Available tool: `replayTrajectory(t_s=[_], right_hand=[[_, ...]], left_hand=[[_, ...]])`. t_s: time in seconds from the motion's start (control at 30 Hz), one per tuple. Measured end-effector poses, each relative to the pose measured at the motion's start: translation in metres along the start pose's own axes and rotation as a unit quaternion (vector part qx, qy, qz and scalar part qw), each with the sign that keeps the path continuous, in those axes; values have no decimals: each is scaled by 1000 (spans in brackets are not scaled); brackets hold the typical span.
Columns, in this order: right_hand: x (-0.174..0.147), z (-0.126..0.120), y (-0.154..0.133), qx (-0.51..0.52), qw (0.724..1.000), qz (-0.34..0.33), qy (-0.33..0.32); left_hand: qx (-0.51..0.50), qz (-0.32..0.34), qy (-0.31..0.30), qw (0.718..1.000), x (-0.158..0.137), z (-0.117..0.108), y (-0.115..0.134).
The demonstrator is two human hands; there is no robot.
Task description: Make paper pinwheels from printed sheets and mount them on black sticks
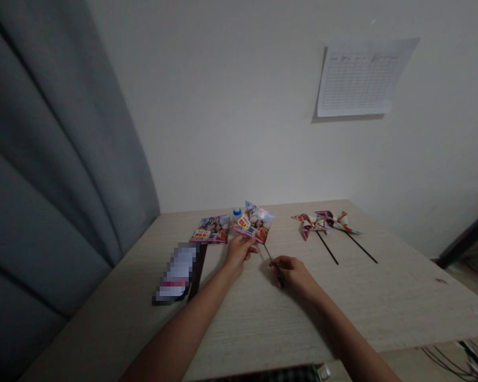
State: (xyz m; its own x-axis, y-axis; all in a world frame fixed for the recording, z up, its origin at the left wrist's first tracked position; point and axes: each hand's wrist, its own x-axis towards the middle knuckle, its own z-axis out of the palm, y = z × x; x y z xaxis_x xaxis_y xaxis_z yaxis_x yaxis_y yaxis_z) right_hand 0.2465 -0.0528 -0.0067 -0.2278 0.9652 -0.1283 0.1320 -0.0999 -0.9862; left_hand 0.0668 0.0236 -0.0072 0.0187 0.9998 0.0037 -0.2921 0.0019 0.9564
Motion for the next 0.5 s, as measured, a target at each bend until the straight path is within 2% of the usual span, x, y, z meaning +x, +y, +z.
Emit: replayTrajectory(t_s=[0.2,0.5], right_hand=[[-5,3,-11,5,1000,4,3],[0,0,3,24,1000,8,8]], left_hand=[[1,0,0,1000,-1,0,1],[3,-8,2,1000,-1,-1,1]])
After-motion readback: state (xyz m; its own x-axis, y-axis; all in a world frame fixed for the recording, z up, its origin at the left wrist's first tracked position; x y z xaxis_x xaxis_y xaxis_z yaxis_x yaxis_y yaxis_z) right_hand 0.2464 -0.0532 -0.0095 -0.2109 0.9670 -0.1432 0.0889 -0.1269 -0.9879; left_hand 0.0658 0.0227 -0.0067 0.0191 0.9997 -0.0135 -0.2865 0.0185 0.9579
